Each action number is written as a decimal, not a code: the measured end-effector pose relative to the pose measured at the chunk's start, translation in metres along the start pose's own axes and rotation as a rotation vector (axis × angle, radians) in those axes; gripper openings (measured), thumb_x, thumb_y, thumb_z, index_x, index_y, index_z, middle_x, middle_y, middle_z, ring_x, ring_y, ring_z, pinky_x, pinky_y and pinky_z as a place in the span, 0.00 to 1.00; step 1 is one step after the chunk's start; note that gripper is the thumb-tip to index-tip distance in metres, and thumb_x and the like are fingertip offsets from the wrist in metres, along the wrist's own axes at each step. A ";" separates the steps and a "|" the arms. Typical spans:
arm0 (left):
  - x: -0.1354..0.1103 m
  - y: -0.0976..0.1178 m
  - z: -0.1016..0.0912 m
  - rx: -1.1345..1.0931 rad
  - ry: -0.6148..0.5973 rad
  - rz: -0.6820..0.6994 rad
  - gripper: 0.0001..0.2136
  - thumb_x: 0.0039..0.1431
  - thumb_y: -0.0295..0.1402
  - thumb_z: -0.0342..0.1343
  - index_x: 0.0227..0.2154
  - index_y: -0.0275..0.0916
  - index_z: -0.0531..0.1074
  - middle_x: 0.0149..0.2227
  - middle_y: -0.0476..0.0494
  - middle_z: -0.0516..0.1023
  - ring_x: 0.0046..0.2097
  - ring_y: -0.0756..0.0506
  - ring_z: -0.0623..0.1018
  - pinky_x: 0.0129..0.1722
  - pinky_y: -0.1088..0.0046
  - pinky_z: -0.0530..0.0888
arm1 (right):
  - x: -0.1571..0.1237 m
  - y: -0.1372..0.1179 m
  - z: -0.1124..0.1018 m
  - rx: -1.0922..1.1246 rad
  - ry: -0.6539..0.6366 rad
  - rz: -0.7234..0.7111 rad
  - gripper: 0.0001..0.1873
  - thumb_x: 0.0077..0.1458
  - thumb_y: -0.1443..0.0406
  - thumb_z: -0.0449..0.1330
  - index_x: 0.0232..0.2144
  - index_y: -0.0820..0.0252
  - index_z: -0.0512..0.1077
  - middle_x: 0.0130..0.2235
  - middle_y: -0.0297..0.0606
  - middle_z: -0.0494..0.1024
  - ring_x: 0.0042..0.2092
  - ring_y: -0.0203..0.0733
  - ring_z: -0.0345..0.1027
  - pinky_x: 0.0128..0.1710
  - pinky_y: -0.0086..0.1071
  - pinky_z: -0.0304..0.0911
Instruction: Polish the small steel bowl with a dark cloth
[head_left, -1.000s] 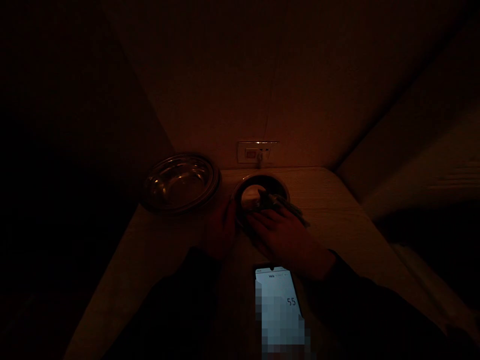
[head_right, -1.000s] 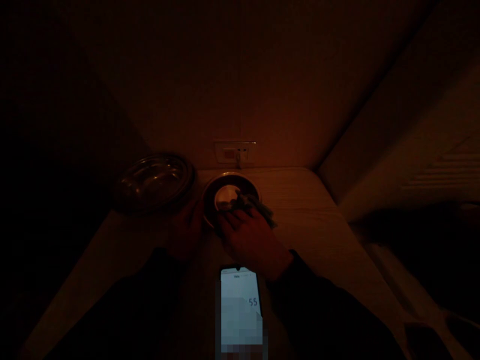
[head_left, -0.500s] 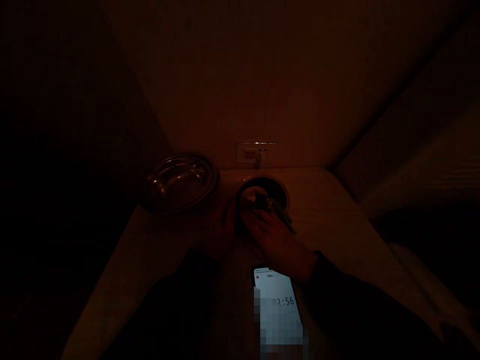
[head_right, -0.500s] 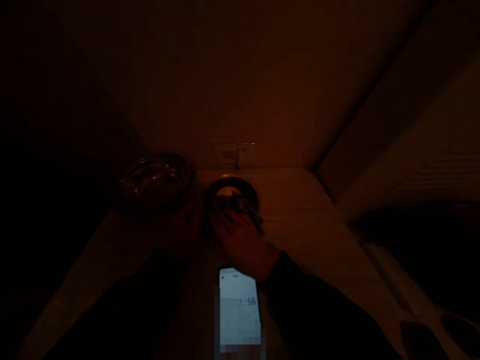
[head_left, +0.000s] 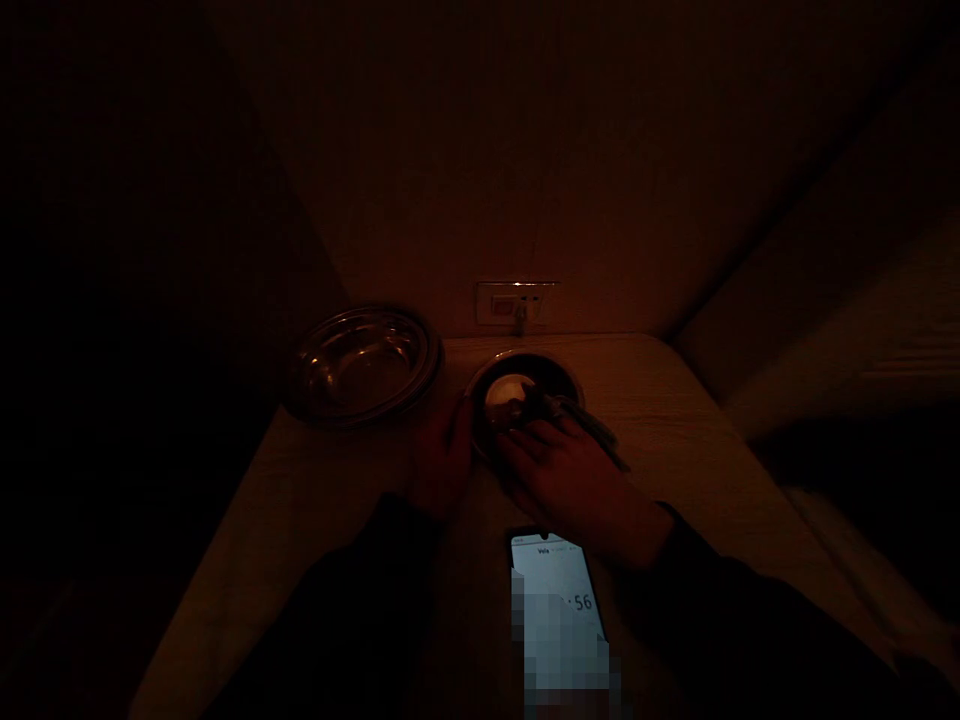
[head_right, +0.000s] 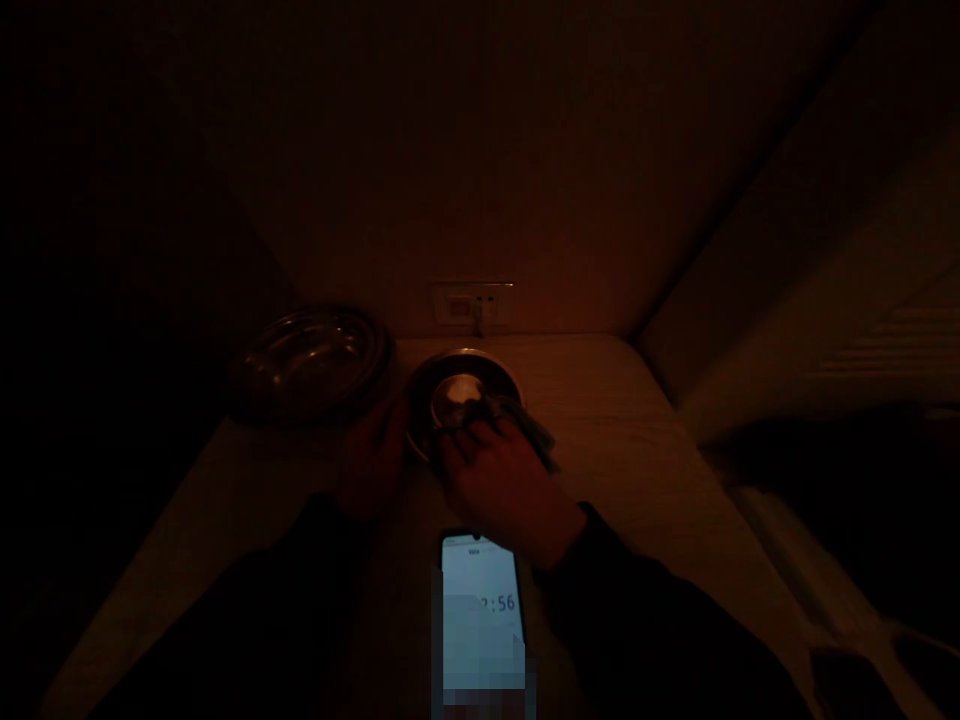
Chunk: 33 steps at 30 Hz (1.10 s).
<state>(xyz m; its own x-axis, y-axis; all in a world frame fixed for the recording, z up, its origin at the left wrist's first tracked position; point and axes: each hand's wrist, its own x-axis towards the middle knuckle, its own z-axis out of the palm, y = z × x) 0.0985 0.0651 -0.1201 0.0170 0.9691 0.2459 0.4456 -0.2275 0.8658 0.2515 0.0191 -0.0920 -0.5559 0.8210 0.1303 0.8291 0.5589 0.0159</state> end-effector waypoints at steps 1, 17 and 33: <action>0.000 0.000 0.000 -0.009 -0.002 0.000 0.17 0.61 0.38 0.43 0.40 0.35 0.74 0.36 0.43 0.80 0.37 0.46 0.78 0.38 0.72 0.73 | 0.001 -0.001 0.002 0.010 0.009 -0.007 0.21 0.58 0.65 0.52 0.53 0.69 0.64 0.47 0.50 0.74 0.47 0.52 0.64 0.44 0.46 0.58; -0.002 0.001 -0.002 0.041 0.027 0.000 0.17 0.61 0.38 0.43 0.41 0.36 0.75 0.35 0.44 0.81 0.35 0.47 0.78 0.37 0.74 0.72 | -0.002 -0.005 0.004 -0.002 -0.007 0.040 0.23 0.60 0.64 0.51 0.55 0.68 0.62 0.50 0.48 0.73 0.49 0.54 0.63 0.47 0.51 0.56; -0.002 0.001 0.002 -0.093 -0.137 0.011 0.18 0.61 0.38 0.44 0.50 0.36 0.68 0.49 0.41 0.76 0.49 0.44 0.75 0.49 0.69 0.70 | 0.003 0.000 0.017 0.027 0.140 0.045 0.23 0.62 0.63 0.48 0.56 0.71 0.59 0.51 0.48 0.72 0.48 0.51 0.62 0.45 0.44 0.59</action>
<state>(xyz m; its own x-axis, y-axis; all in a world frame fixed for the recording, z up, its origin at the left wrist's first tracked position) 0.1009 0.0631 -0.1211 0.1457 0.9690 0.1995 0.3600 -0.2398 0.9016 0.2487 0.0231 -0.1085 -0.5027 0.8223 0.2668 0.8502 0.5262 -0.0197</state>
